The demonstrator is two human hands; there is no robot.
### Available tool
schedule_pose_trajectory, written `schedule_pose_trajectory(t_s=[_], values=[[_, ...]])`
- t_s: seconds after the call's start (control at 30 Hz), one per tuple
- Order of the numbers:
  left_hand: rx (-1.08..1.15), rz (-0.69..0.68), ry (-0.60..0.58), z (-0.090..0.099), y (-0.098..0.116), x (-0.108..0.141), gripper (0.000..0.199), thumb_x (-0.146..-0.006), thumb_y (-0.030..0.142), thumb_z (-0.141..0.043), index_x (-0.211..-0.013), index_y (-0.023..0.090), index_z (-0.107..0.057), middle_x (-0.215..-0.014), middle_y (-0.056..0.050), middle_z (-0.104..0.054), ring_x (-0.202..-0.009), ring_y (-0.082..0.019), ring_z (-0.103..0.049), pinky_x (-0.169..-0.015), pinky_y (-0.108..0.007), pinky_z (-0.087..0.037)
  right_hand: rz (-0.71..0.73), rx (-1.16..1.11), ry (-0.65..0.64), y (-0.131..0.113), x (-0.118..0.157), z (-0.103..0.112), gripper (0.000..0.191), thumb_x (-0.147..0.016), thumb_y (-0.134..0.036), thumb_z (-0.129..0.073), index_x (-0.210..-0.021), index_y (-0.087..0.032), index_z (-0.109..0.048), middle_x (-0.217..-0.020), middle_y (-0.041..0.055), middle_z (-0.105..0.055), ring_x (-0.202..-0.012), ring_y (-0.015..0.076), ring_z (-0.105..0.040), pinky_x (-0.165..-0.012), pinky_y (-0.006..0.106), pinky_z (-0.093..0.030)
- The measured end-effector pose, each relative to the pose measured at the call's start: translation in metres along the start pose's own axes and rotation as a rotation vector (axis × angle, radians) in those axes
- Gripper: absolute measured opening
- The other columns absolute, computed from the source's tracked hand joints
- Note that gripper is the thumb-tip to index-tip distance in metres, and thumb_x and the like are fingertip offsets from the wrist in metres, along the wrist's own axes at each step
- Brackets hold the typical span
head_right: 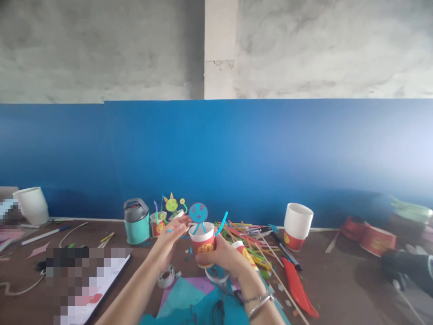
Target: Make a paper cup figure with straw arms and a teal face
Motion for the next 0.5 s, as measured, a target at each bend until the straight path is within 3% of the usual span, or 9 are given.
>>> schedule_pose_trajectory(t_s=[0.17,0.2,0.37,0.5], values=[[0.237,0.094,0.1,-0.008,-0.036,0.007,0.032,-0.056,0.037,-0.089,-0.07,0.015,-0.069,-0.065,-0.001,-0.07,-0.062,-0.016,-0.064,-0.065,-0.026,-0.046,0.027,-0.073,-0.102,0.011,-0.005,-0.031,0.035,-0.056,-0.025,-0.082,-0.084,-0.018,-0.063,-0.074,-0.0021,-0.067,-0.07,0.0165,-0.062,-0.068,0.028,-0.049],[0.249,0.119,0.099,-0.009,-0.043,0.008,0.032,-0.056,0.036,-0.089,-0.07,0.015,-0.068,-0.063,-0.001,-0.069,-0.059,-0.016,-0.064,-0.063,-0.026,-0.046,0.041,-0.11,-0.11,0.015,-0.005,-0.036,0.04,-0.053,-0.023,-0.083,-0.087,-0.019,-0.062,-0.074,-0.0028,-0.066,-0.07,0.0168,-0.061,-0.066,0.028,-0.049],[0.223,0.285,0.011,-0.018,-0.068,0.025,0.038,-0.054,0.031,-0.09,-0.081,0.01,-0.074,-0.073,-0.009,-0.075,-0.063,-0.021,-0.068,-0.065,-0.031,-0.05,0.034,-0.141,-0.08,0.042,0.01,-0.046,0.042,-0.054,-0.018,-0.079,-0.09,-0.019,-0.058,-0.071,-0.0052,-0.06,-0.064,0.0135,-0.056,-0.059,0.025,-0.044],[0.123,0.316,-0.022,-0.019,-0.073,0.042,0.042,-0.05,0.029,-0.092,-0.084,0.01,-0.076,-0.082,-0.012,-0.077,-0.075,-0.025,-0.07,-0.075,-0.032,-0.051,0.057,-0.177,-0.041,0.051,0.03,-0.046,0.046,-0.054,-0.015,-0.076,-0.095,-0.019,-0.056,-0.071,-0.0064,-0.057,-0.062,0.0115,-0.052,-0.058,0.023,-0.042]])
Point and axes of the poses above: each hand's wrist, its own x-axis away from the middle knuckle, its own z-axis out of the back of the hand, y = z × x, the point moved 10 cm from there along -x, towards the middle knuckle
